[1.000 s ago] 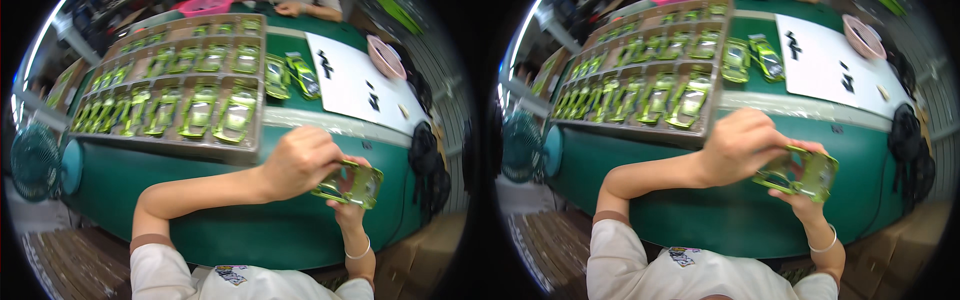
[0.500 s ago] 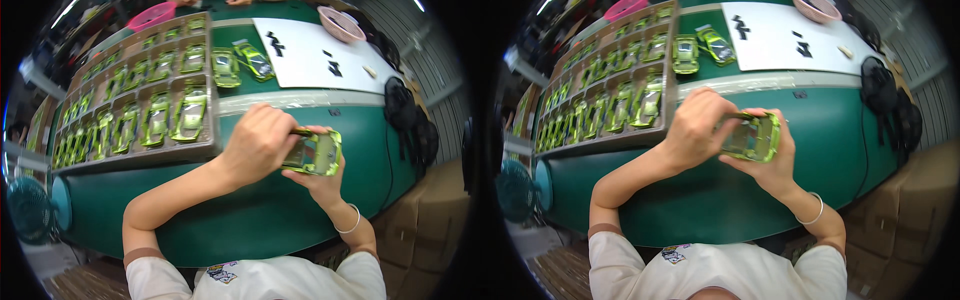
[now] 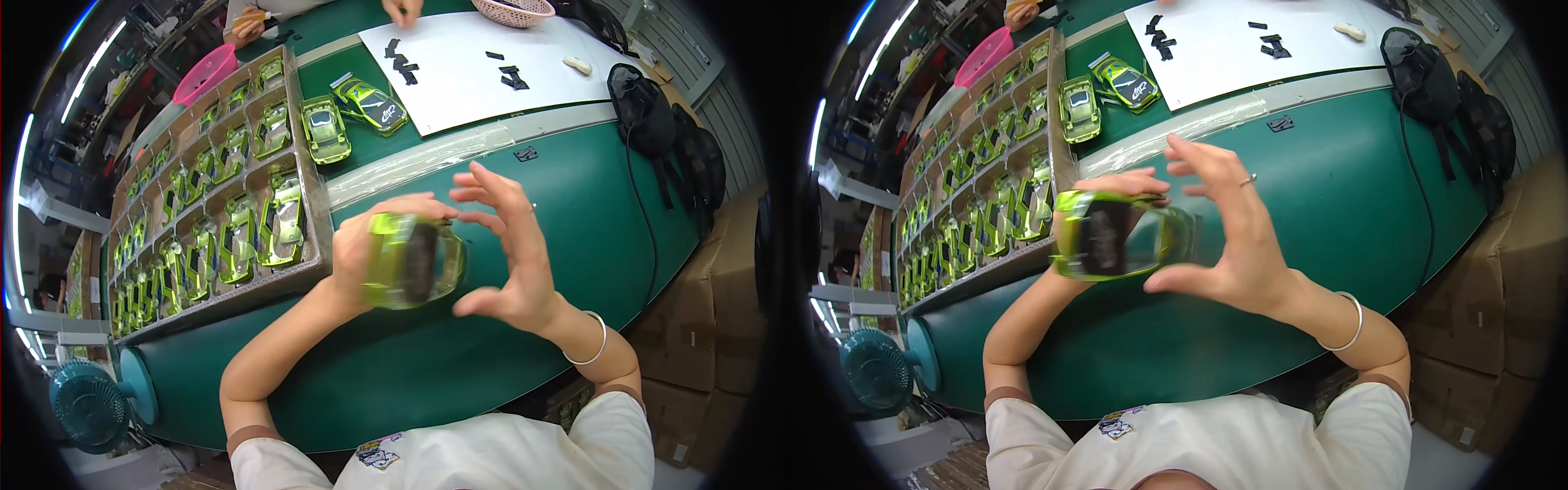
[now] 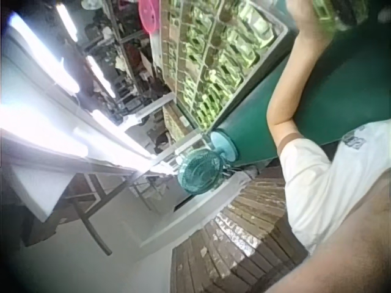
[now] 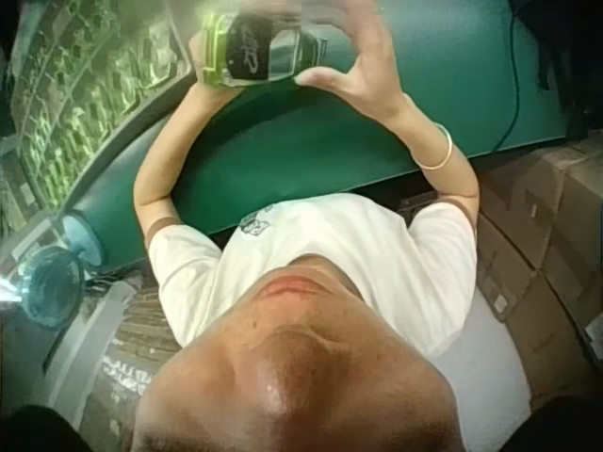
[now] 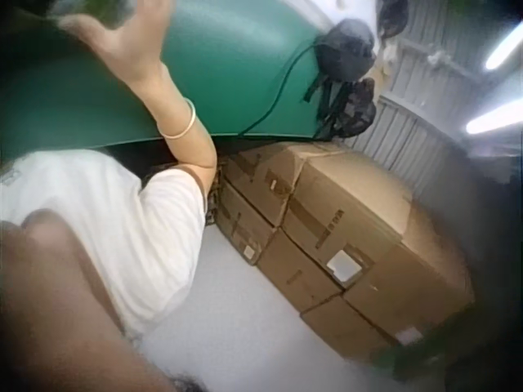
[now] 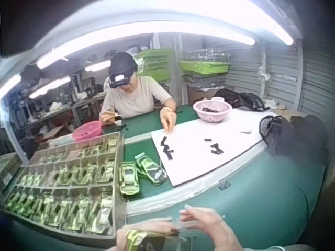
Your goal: The person assembles small green toy cars at a factory workstation. They pick up a car body, insert a black component into the interior, and place the finished unit into a cardboard tray. The process is repeated for multiple units throughout the clip.
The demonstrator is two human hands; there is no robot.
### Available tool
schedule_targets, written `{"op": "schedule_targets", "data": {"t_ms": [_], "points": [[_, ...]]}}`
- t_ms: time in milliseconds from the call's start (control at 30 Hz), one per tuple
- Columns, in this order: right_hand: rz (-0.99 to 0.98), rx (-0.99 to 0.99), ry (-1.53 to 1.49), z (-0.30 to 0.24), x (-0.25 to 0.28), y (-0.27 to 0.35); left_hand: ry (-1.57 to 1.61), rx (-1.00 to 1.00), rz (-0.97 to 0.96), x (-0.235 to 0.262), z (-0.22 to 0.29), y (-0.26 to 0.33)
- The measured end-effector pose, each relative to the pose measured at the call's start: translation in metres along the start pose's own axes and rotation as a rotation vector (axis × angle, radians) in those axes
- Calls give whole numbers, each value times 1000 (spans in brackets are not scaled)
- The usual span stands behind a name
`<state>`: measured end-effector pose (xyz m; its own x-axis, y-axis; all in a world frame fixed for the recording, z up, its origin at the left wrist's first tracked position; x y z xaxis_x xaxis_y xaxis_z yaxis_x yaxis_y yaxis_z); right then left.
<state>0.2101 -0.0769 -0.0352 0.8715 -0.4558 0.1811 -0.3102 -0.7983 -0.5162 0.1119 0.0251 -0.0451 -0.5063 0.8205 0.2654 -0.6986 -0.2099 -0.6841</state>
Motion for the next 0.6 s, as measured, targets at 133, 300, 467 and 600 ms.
{"op": "schedule_targets", "data": {"t_ms": [133, 300, 467, 600], "points": [[40, -222, -284, 19, 7, -1, 618, 211, 134, -2, 5, -1], [-32, -73, -97, 4, 4, 5, 513, 182, 128, -4, -4, 4], [-32, 13, -41, -4, 5, 6, 546, 132, 142, -12, -5, 2], [8, 62, -40, -3, 6, 6, 598, 154, 120, -13, -9, 5]]}}
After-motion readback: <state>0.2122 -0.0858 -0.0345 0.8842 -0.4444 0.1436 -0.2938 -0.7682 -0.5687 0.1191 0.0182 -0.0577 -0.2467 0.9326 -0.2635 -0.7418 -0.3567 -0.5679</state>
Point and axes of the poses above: each hand's wrist, its own y-axis away from the middle knuckle, its own x-axis out of the back of the hand, z = x × y, the point moved 6 cm from there along -y, towards the middle knuckle, and after that the axes turned 2 degrees about -z, right-handed, at the moved point
